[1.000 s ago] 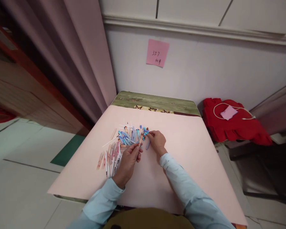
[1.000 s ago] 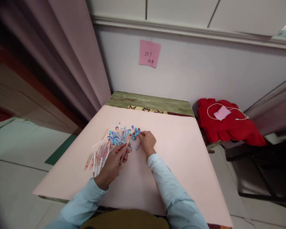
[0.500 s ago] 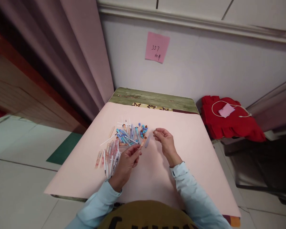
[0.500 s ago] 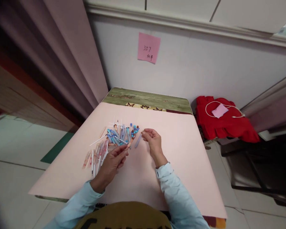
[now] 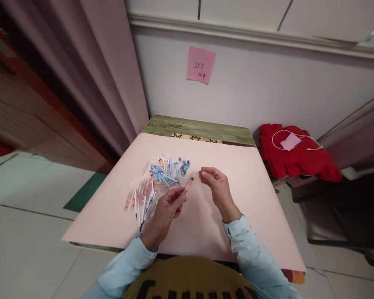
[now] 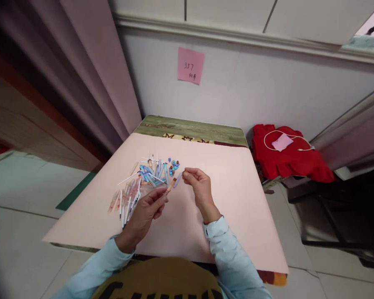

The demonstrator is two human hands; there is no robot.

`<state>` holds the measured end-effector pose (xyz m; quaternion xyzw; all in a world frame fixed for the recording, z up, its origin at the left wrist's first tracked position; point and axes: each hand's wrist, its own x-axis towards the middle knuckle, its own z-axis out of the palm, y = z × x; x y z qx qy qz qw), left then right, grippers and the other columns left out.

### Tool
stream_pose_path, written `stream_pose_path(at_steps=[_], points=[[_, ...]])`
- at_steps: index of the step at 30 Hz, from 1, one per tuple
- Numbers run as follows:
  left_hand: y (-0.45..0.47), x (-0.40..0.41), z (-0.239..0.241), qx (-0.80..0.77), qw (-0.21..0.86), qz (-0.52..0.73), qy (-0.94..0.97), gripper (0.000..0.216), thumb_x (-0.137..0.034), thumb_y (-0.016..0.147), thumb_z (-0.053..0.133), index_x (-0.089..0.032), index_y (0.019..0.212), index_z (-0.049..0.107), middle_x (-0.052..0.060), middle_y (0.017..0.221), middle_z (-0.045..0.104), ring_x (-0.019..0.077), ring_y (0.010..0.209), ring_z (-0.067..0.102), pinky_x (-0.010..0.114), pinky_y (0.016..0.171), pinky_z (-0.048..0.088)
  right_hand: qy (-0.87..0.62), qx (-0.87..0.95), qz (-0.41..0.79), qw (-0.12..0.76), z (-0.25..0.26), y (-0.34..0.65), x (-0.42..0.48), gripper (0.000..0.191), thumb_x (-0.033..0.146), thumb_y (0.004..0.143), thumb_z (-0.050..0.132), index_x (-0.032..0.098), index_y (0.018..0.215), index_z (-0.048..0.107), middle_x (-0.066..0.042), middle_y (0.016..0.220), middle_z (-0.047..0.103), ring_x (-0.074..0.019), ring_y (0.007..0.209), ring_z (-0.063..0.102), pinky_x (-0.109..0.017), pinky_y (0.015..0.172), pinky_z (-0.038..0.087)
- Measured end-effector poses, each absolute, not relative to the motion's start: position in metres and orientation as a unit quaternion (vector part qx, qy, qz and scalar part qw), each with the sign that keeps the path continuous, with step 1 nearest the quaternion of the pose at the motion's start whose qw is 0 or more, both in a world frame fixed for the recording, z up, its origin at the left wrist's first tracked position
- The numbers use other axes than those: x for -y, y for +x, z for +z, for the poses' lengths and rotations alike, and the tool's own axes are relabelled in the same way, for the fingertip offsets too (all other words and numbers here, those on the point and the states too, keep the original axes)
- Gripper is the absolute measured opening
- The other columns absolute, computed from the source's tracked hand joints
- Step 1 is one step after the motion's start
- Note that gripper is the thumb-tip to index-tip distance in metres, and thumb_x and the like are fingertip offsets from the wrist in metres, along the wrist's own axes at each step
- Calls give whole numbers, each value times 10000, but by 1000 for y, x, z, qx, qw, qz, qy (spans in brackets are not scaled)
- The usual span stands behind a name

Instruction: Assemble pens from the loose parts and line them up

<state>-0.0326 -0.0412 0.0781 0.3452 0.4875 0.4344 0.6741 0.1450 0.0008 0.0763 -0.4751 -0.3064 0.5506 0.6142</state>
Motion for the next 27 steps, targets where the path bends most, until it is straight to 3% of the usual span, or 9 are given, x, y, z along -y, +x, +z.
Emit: stream_pose_path(at_steps=[4, 10, 27], points=[[-31, 45, 80, -463, 696, 442, 326, 349, -420, 740, 769, -164, 962, 686, 11, 772, 614, 52, 532, 430, 192, 467, 283, -475, 304, 551, 615, 77, 149, 4, 319, 368, 663, 828, 202, 920, 736, -36, 857, 740, -168, 791, 664, -335, 785, 516], [-28, 51, 81, -453, 713, 421, 330, 303, -377, 725, 787, -164, 909, 673, 26, 774, 651, 113, 664, 579, 257, 673, 472, -477, 313, 552, 608, 82, 150, 9, 328, 374, 671, 816, 207, 936, 718, -45, 884, 740, -171, 786, 663, -312, 737, 514], [-21, 52, 86, -459, 700, 419, 352, 310, -380, 732, 774, -163, 919, 656, 30, 775, 647, 102, 608, 539, 227, 532, 394, -459, 330, 561, 605, 89, 149, 12, 293, 357, 661, 822, 211, 893, 720, -37, 873, 743, -167, 779, 658, -318, 745, 512]])
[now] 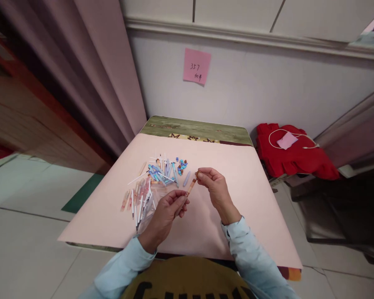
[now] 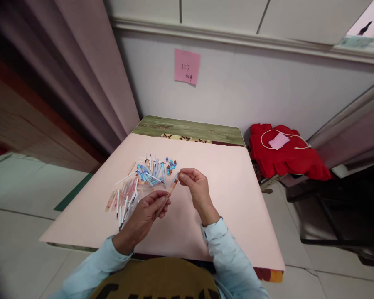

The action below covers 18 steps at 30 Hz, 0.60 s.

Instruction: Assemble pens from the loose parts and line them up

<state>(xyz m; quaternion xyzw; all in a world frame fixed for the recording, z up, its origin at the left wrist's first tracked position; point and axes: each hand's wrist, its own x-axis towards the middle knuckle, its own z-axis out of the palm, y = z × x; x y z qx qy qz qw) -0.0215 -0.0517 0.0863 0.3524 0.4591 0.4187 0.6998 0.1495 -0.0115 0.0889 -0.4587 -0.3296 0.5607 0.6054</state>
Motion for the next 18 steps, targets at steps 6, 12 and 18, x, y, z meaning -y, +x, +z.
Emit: stream_pose_path(at_steps=[6, 12, 18], points=[[-22, 52, 85, -458, 699, 419, 354, 301, -381, 728, 775, -169, 910, 662, 28, 775, 650, 98, 597, 533, 227, 528, 392, -464, 342, 561, 594, 90, 150, 13, 298, 371, 654, 824, 213, 884, 717, -36, 854, 741, -176, 784, 661, -310, 717, 506], [-24, 50, 85, -451, 697, 405, 384, 307, -377, 752, 762, -171, 968, 690, 35, 779, 651, 109, 623, 549, 240, 567, 417, -454, 375, 590, 552, 97, 157, 14, 288, 349, 636, 836, 211, 870, 738, -23, 781, 733, -152, 706, 631, -287, 674, 480], [-24, 49, 89, -419, 726, 378, 394, 263, -375, 776, 746, -162, 927, 716, 48, 789, 651, 104, 631, 551, 232, 581, 406, -448, 397, 599, 531, 101, 163, 14, 279, 375, 654, 821, 205, 863, 749, -36, 787, 741, -163, 719, 640, -294, 692, 498]])
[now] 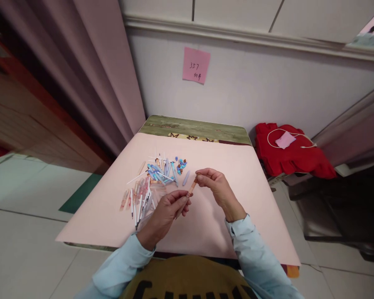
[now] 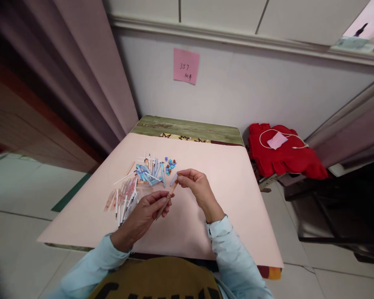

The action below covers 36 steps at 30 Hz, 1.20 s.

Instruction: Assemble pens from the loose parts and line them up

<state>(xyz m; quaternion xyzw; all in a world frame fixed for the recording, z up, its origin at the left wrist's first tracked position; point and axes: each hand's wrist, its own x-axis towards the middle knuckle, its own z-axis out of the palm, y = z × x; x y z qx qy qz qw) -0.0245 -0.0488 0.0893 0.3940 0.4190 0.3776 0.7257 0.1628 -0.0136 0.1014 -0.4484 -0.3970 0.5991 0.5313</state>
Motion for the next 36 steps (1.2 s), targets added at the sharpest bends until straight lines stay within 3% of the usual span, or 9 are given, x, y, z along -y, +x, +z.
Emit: stream_pose_path(at_steps=[9, 15, 25, 30, 32, 36], points=[[-15, 51, 84, -415, 717, 394, 399, 249, -351, 783, 733, -170, 944, 676, 25, 761, 643, 117, 622, 560, 257, 621, 437, -462, 409, 573, 539, 108, 158, 15, 280, 384, 640, 831, 195, 821, 733, -22, 737, 713, -148, 675, 616, -282, 654, 497], [-9, 48, 87, -418, 681, 408, 442, 241, -329, 800, 721, -168, 975, 679, 53, 917, 683, 164, 862, 619, 279, 776, 463, -439, 421, 575, 548, 111, 154, 17, 410, 386, 667, 833, 204, 1014, 714, -15, 806, 696, -147, 723, 618, -292, 696, 495], [-5, 33, 82, -427, 659, 477, 394, 235, -312, 742, 760, -161, 862, 625, -6, 781, 596, 118, 713, 555, 262, 676, 463, -501, 462, 547, 486, 69, 143, 55, 355, 405, 724, 801, 187, 969, 665, -47, 806, 725, -193, 747, 684, -298, 669, 517], [-6, 22, 74, -428, 648, 439, 452, 241, -281, 693, 784, -147, 826, 633, -1, 779, 609, 117, 717, 558, 248, 663, 449, -514, 436, 548, 496, 58, 139, 62, 342, 363, 727, 785, 180, 994, 676, -1, 720, 679, -127, 628, 607, -240, 586, 461], [-7, 12, 78, -429, 634, 432, 478, 292, -280, 691, 788, -154, 909, 642, -2, 784, 625, 117, 708, 569, 252, 671, 461, -520, 434, 538, 502, 56, 139, 62, 332, 350, 729, 778, 179, 998, 686, 6, 720, 659, -112, 613, 575, -232, 577, 447], [-7, -9, 90, -419, 578, 489, 501, 516, -352, 785, 719, -208, 1260, 576, 24, 931, 675, 123, 740, 606, 284, 725, 506, -534, 439, 512, 510, 56, 139, 63, 295, 346, 734, 760, 176, 967, 701, 2, 723, 646, -112, 613, 553, -243, 593, 453]])
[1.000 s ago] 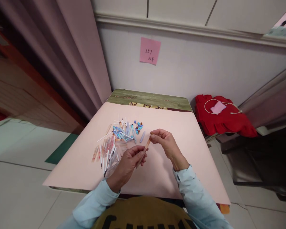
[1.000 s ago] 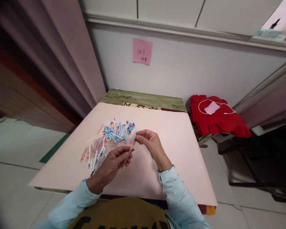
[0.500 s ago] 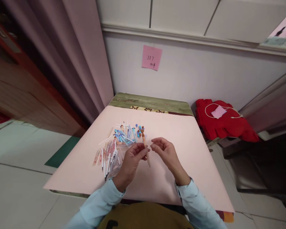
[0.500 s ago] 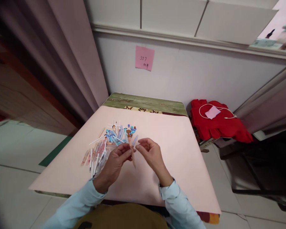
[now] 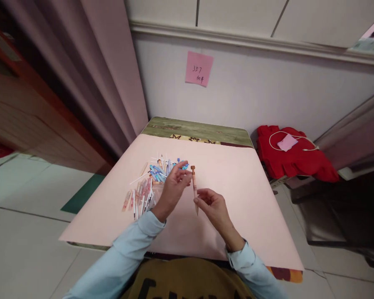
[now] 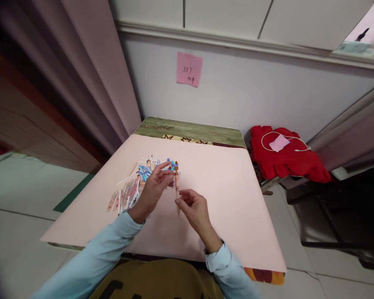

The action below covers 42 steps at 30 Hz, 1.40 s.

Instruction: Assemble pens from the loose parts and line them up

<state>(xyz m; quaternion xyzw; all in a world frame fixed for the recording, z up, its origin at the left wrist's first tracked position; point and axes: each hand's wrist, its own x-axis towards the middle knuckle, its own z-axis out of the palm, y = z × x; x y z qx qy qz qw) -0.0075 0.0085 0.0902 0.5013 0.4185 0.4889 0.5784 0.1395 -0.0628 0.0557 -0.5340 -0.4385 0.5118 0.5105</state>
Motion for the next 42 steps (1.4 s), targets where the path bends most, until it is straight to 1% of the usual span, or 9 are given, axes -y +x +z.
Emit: stream_pose_path(at_steps=[3, 8, 16, 21, 25, 29, 35, 39, 42], points=[[-5, -20, 94, -418, 555, 505, 513, 391, -409, 829, 665, -184, 1148, 680, 68, 1002, 696, 152, 833, 638, 301, 773, 520, -549, 447, 496, 503, 55, 139, 65, 278, 352, 733, 753, 178, 945, 709, 1, 714, 646, -117, 602, 547, -247, 582, 451], [1, -25, 90, -421, 567, 509, 492, 313, -393, 751, 750, -165, 964, 748, 58, 890, 720, 163, 784, 650, 318, 760, 537, -551, 429, 506, 507, 53, 139, 67, 241, 341, 709, 769, 183, 884, 722, 4, 685, 646, -122, 599, 548, -253, 580, 450], [7, -22, 90, -419, 619, 506, 431, 294, -339, 700, 782, -158, 930, 752, 51, 846, 722, 140, 739, 647, 293, 736, 537, -538, 327, 568, 530, 58, 135, 68, 267, 303, 617, 827, 164, 832, 749, -28, 731, 701, -133, 646, 577, -272, 633, 468], [8, -26, 91, -422, 608, 506, 443, 298, -354, 706, 772, -151, 921, 741, 40, 826, 705, 138, 725, 640, 293, 713, 545, -527, 361, 565, 522, 55, 139, 64, 253, 321, 655, 807, 162, 837, 732, -22, 737, 691, -131, 650, 577, -266, 628, 467], [10, -29, 90, -420, 600, 502, 460, 334, -370, 711, 768, -148, 958, 728, 39, 838, 698, 137, 722, 636, 300, 708, 549, -549, 405, 519, 515, 50, 145, 58, 268, 341, 686, 781, 179, 885, 702, 0, 713, 662, -124, 609, 557, -250, 577, 449], [16, -31, 87, -418, 595, 495, 475, 415, -383, 717, 762, -151, 1057, 704, 23, 796, 680, 143, 733, 636, 314, 727, 549, -586, 440, 467, 494, 45, 148, 59, 208, 365, 732, 735, 192, 829, 673, -13, 734, 674, -129, 593, 551, -256, 568, 452], [22, -23, 65, -433, 574, 484, 499, 594, -421, 800, 692, -162, 1309, 527, 51, 949, 676, 150, 804, 652, 334, 782, 543, -619, 448, 419, 491, 28, 164, 62, 229, 408, 759, 699, 196, 844, 687, -20, 747, 691, -148, 618, 580, -254, 576, 463], [21, 4, 32, -472, 494, 390, 617, 412, -447, 888, 569, -153, 1177, 597, 52, 907, 648, 151, 724, 613, 310, 677, 520, -683, 433, 315, 496, 16, 225, 43, 288, 444, 735, 687, 187, 862, 710, -13, 720, 691, -160, 638, 593, -254, 600, 460], [17, 27, 9, -456, 403, 346, 714, 311, -387, 915, 534, -172, 1122, 623, 64, 921, 653, 173, 756, 607, 348, 734, 519, -767, 402, 221, 448, 17, 293, 21, 329, 451, 709, 673, 178, 883, 731, -40, 744, 725, -183, 672, 630, -253, 606, 455]])
